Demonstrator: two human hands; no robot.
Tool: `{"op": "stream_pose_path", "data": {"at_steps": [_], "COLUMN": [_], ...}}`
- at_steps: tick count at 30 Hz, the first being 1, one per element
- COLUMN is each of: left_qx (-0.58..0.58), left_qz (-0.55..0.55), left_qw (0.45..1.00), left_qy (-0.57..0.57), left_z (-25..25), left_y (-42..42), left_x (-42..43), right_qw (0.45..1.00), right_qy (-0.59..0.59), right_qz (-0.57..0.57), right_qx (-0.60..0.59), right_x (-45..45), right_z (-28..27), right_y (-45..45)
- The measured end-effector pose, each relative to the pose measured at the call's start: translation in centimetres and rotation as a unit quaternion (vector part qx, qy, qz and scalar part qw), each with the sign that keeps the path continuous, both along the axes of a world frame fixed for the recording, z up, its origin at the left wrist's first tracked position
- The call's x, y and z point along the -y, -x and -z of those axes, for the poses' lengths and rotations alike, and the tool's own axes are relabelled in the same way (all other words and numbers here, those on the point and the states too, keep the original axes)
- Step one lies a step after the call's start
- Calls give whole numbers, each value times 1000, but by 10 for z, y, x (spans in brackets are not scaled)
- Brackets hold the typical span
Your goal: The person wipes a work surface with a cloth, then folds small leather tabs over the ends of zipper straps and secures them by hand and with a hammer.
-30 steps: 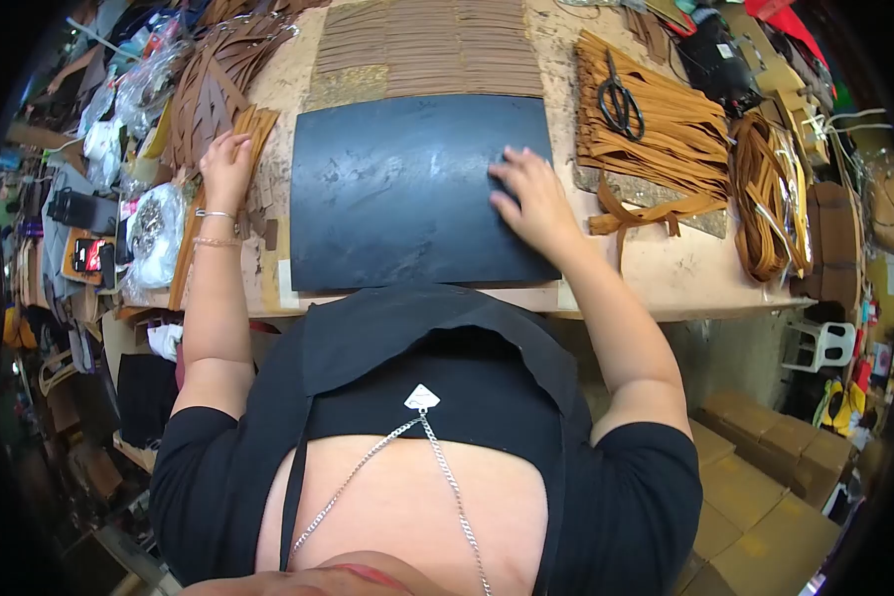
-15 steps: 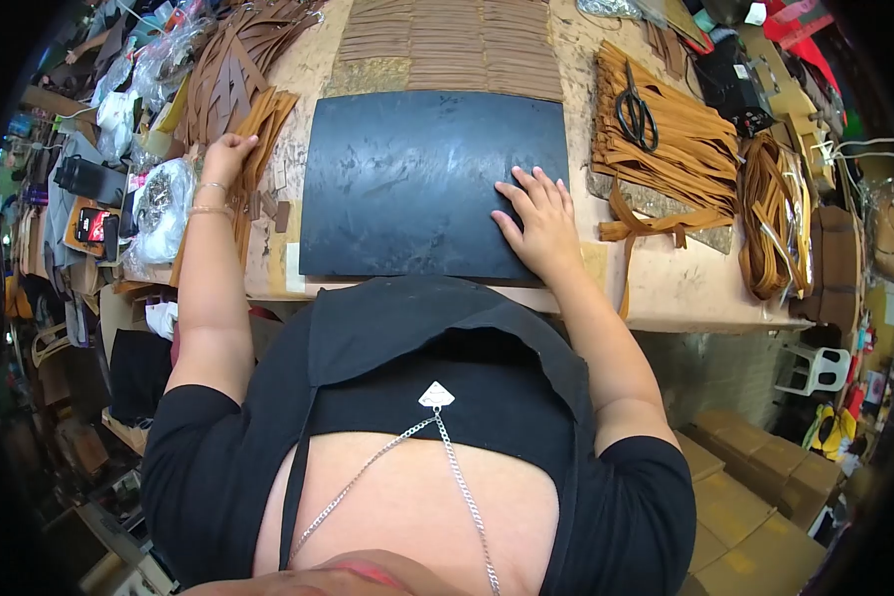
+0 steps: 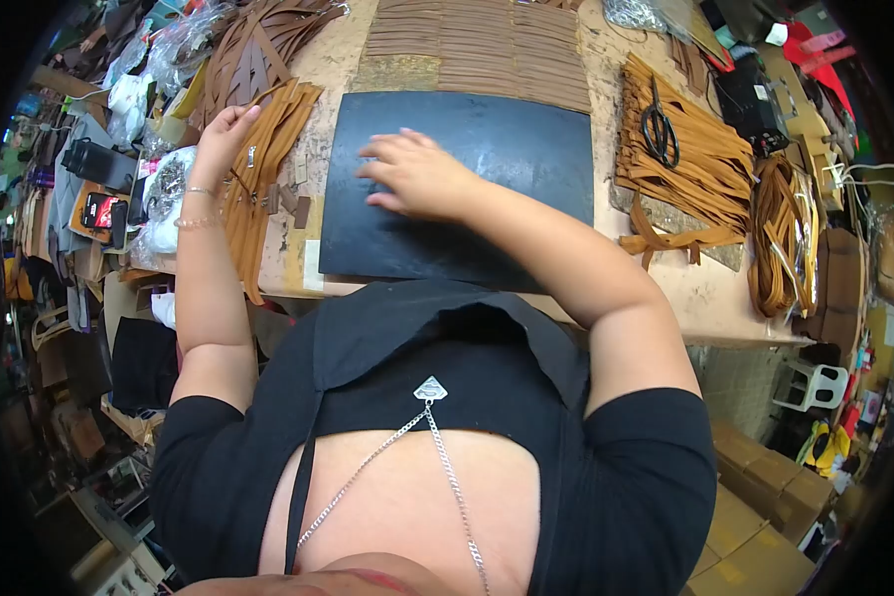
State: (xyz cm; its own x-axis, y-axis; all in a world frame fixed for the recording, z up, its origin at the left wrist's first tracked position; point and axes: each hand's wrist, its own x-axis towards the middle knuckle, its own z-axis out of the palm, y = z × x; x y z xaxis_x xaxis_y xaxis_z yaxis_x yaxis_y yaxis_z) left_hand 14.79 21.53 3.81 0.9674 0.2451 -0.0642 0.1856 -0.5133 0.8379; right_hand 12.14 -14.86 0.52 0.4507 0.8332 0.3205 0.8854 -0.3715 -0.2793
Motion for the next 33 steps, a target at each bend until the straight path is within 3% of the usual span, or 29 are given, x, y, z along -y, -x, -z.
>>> {"op": "stream_pose_path", "data": {"at_steps": [2, 3, 5, 6, 9, 11, 15, 17, 19, 21, 23, 25, 27, 29, 33], "left_qx": [17, 34, 40, 46, -28, -42, -215, -275, -217, -175, -127, -96, -48, 65, 96], "left_qz": [30, 64, 104, 151, 231, 244, 283, 338, 436, 444, 389, 313, 297, 158, 157], "left_qw": [999, 997, 993, 987, 973, 968, 922, 888, 873, 856, 863, 896, 885, 879, 849], "left_qy": [15, 30, 25, -4, -13, 39, 153, 146, -21, -200, -295, -301, -355, -445, -495], "left_z": [-10, -17, -38, -45, -74, -72, -50, -35, -16, -14, 0, 7, 24, 45, 65], "left_y": [13, 21, 43, 52, 71, 72, 62, 46, 9, -43, -110, -179, -241, -278, -321], "left_x": [6, 10, 25, 35, 66, 67, 67, 72, 76, 86, 95, 108, 113, 118, 127], "right_qw": [993, 993, 960, 961, 987, 954, 989, 972, 972, 972, 985, 981, 978, 980, 982], "right_qy": [-25, -22, -251, -250, -145, -24, 49, 135, 133, 131, 66, 71, 63, 52, 44], "right_qz": [-5, -7, 108, 108, 24, 50, 108, 171, 176, 184, 156, 180, 191, 187, 177], "right_qx": [-114, -113, -57, -55, -66, -296, -89, -91, -77, -63, -17, -31, -47, -42, -54], "right_x": [-48, -65, -89, -90, -74, -47, 43, 87, 120, 133, 136, 133, 135, 136, 137], "right_z": [-12, -23, -51, -59, -70, -73, -45, -34, -15, -5, 0, 2, 5, 4, 0], "right_y": [-15, -16, -19, -21, -18, -12, 4, 12, 28, 41, 51, 52, 50, 48, 45]}}
